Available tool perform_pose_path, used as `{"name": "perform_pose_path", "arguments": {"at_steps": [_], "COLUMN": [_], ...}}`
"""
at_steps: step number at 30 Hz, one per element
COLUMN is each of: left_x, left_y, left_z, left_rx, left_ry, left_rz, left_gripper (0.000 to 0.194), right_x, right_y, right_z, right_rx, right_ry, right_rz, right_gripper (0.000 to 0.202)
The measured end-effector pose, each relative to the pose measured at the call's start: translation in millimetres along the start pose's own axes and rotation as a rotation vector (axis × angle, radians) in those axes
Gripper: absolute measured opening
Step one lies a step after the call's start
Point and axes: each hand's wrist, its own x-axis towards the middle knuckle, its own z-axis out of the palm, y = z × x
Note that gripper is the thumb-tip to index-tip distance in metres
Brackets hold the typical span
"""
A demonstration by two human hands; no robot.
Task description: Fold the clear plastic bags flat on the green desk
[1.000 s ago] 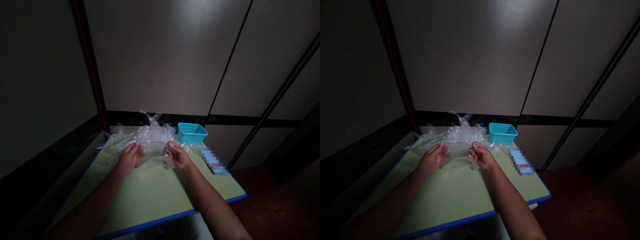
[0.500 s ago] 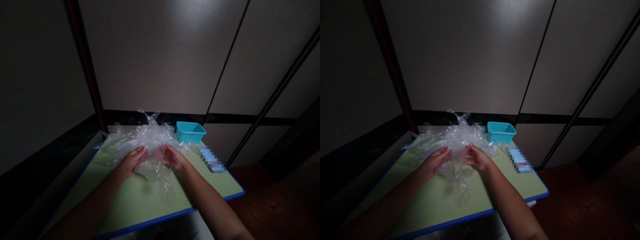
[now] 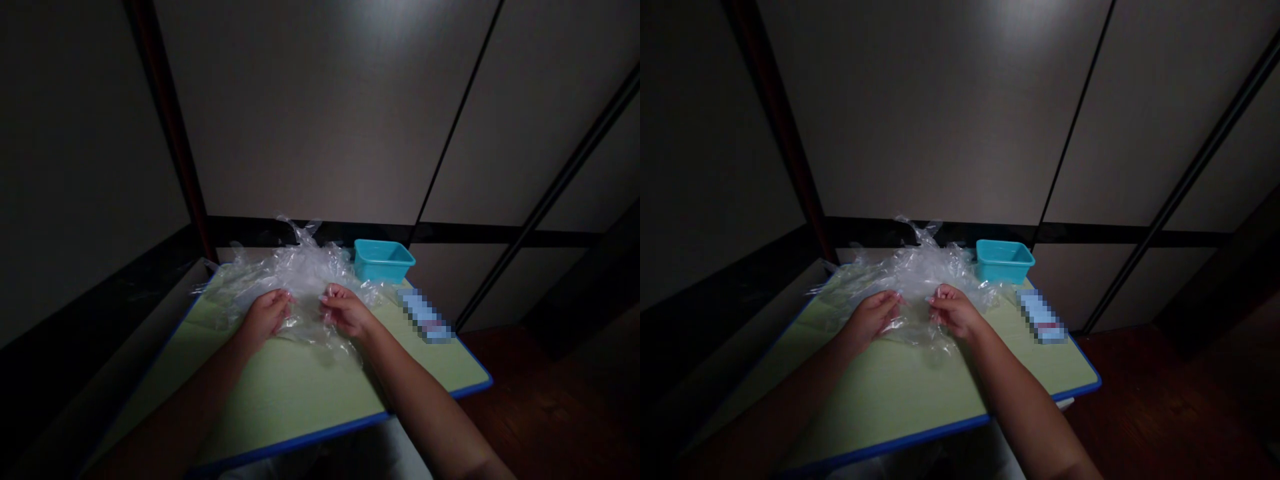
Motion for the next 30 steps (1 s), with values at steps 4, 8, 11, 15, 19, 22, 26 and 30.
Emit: {"name": "perform_pose_path", "arguments": {"at_steps": [4,8,11,15,19,22,26,30], "left_x": [-3.6,-5.7,-4.6,-2.7,-4.3,-5.9,-4.8,-2.0], "left_y": [5.1,8.6,9.1,9.4,11.0,10.1,6.0,4.7], "left_z": [1.6,1.6,0.1,-1.5,-2.0,-2.2,-2.6,-4.1], "left_rx": [0.012,-0.001,-0.023,-0.069,-0.155,-0.301,-0.436,-0.533], "left_ry": [0.025,0.073,0.128,0.165,0.067,-0.115,-0.255,-0.257], "left_rz": [0.019,0.046,0.067,0.050,-0.045,-0.180,-0.208,-0.108], "left_gripper": [0.035,0.032,0.031,0.032,0.034,0.031,0.025,0.021], "right_x": [0.9,0.6,-0.3,2.0,6.3,7.6,7.9,5.8], "right_y": [-5.7,-7.8,-5.3,-0.5,-2.4,-7.4,-12.6,-18.7], "right_z": [-0.3,-2.7,-4.1,-6.9,-12.8,-17.8,-21.7,-18.7], "right_rx": [-0.024,-0.068,-0.178,-0.302,-0.287,-0.235,-0.158,-0.078], "right_ry": [0.101,0.161,0.139,0.153,0.251,0.309,0.355,0.352], "right_rz": [-0.069,-0.042,0.060,0.039,-0.042,-0.077,-0.074,-0.057], "right_gripper": [0.039,0.036,0.031,0.034,0.040,0.040,0.030,0.018]}}
